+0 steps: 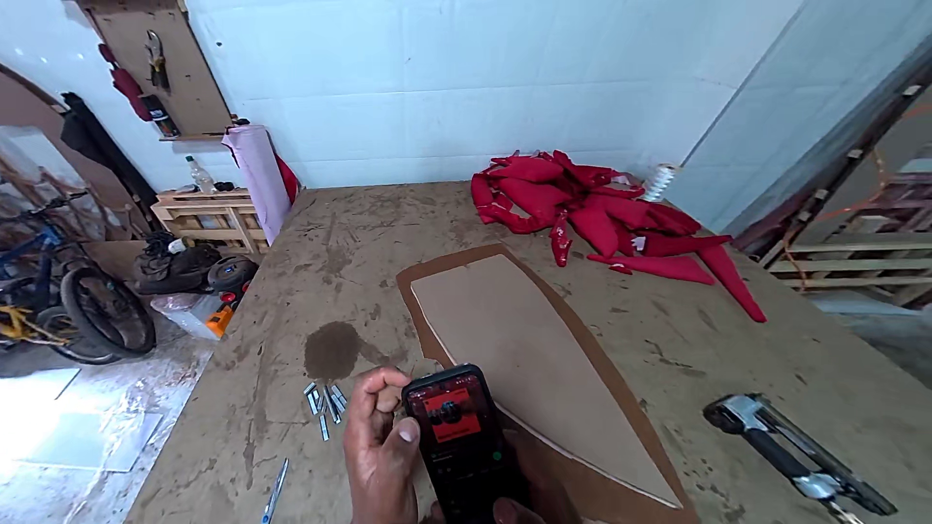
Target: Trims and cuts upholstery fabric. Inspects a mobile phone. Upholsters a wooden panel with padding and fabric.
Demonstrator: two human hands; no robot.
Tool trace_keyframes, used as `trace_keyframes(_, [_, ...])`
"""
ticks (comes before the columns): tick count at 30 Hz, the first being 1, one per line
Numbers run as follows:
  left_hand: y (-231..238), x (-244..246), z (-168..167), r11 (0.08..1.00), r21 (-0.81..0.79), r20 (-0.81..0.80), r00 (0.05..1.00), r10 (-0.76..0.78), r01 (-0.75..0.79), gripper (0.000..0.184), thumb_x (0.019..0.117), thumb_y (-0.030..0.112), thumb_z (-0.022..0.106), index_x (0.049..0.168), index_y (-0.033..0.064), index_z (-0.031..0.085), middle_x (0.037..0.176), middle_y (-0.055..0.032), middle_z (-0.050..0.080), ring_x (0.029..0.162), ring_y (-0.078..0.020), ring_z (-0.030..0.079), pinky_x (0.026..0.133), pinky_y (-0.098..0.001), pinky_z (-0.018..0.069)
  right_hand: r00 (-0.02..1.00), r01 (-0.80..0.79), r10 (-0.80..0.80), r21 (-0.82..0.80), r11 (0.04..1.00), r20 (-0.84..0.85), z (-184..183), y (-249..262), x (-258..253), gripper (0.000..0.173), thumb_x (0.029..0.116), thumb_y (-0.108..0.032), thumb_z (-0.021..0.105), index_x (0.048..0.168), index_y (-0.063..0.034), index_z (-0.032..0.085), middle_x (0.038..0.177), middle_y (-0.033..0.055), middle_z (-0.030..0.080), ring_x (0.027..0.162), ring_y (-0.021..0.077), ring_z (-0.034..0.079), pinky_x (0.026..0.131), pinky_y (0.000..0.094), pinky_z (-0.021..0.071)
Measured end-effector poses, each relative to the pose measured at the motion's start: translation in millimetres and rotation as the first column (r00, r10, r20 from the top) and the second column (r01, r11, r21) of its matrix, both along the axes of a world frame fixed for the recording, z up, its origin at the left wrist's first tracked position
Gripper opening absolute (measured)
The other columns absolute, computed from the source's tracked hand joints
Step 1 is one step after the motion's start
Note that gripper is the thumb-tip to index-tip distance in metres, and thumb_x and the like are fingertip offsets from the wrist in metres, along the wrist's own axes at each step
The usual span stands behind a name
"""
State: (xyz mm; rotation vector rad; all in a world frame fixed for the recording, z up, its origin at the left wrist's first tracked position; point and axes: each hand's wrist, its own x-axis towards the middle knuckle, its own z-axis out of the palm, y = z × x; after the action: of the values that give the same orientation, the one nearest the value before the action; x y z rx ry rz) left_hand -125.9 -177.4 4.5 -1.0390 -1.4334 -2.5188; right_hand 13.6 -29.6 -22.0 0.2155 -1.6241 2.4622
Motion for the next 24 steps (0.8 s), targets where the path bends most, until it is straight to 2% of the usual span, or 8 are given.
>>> trace_keyframes(6, [0, 10, 4, 0.996, 0.017, 0.067, 0.994, -0.091, 0.09, 0.038, 0.097, 0.027, 0.07, 0.128, 0.014, 0.052, 0.097, -0.0057, 0.07, 0.087, -0.0126, 0.072, 0.079, -0.0297, 0.0619, 0.999, 0.04, -0.04, 0.069, 0.997, -0.002, 8, -7, 11, 0.052, 0.1034, -0.027, 0.061, 0.146, -0.0044, 0.041, 0.13, 0.0159, 0.063, 0.107, 0.0328, 0.07, 0.076, 0.0526, 0.0652])
trace_keyframes(12, [-5, 14, 1, 0.994, 0.038, 0.052, 0.994, -0.1, 0.098, 0.031, 0.1004, 0.028, 0.064, 0.126, 0.0141, 0.056, 0.097, -0.0028, 0.069, 0.086, -0.0088, 0.07, 0.08, -0.0263, 0.06, 0.997, 0.076, -0.076, 0.113, 0.991, 0.001, 12, -14, 24, 0.053, 0.1038, -0.028, 0.061, 0.146, -0.003, 0.041, 0.13, 0.014, 0.064, 0.107, 0.0293, 0.071, 0.076, 0.0497, 0.0656])
trace_keyframes(14, [-7, 16, 1, 0.997, 0.028, 0.054, 0.996, -0.073, 0.072, 0.029, 0.0997, 0.027, 0.065, 0.125, 0.0142, 0.058, 0.096, -0.0011, 0.068, 0.085, -0.0068, 0.068, 0.079, -0.0242, 0.0583, 0.996, 0.087, -0.09, 0.14, 0.986, 0.017, 16, -17, 29, 0.052, 0.104, -0.03, 0.061, 0.146, -0.0052, 0.042, 0.129, 0.0089, 0.065, 0.105, 0.0243, 0.071, 0.076, 0.0458, 0.0661])
trace_keyframes(17, [-8, 20, 2, 0.999, 0.02, 0.075, 0.996, -0.046, 0.044, 0.027, 0.0986, 0.024, 0.067, 0.122, 0.0135, 0.058, 0.093, -0.0004, 0.068, 0.081, -0.0056, 0.068, 0.075, -0.0228, 0.0589, 0.993, 0.103, -0.111, 0.163, 0.981, 0.039, 15, -20, 35, 0.05, 0.1045, -0.027, 0.06, 0.145, -0.0043, 0.043, 0.128, 0.007, 0.066, 0.106, 0.0225, 0.071, 0.078, 0.0462, 0.0656])
trace_keyframes(21, [-14, 17, -2, 0.994, 0.067, 0.015, 0.996, -0.089, 0.088, 0.033, 0.0995, 0.037, 0.065, 0.125, 0.0162, 0.062, 0.098, 0.0029, 0.067, 0.087, -0.0033, 0.065, 0.08, -0.0202, 0.0557, 0.991, 0.121, -0.13, 0.188, 0.975, 0.035, 15, -24, 37, 0.048, 0.1042, -0.026, 0.06, 0.144, -0.0053, 0.044, 0.128, 0.0064, 0.065, 0.106, 0.0209, 0.07, 0.079, 0.0449, 0.0652])
trace_keyframes(24, [-17, 16, -4, 0.991, 0.076, 0.016, 0.994, -0.111, 0.11, 0.035, 0.0993, 0.039, 0.064, 0.126, 0.0161, 0.062, 0.098, 0.0028, 0.068, 0.088, -0.0033, 0.065, 0.08, -0.0199, 0.055, 0.991, 0.124, -0.133, 0.214, 0.969, 0.03, 16, -27, 38, 0.049, 0.1047, -0.026, 0.059, 0.145, -0.0047, 0.043, 0.129, 0.0077, 0.064, 0.107, 0.0222, 0.07, 0.078, 0.0462, 0.0653])
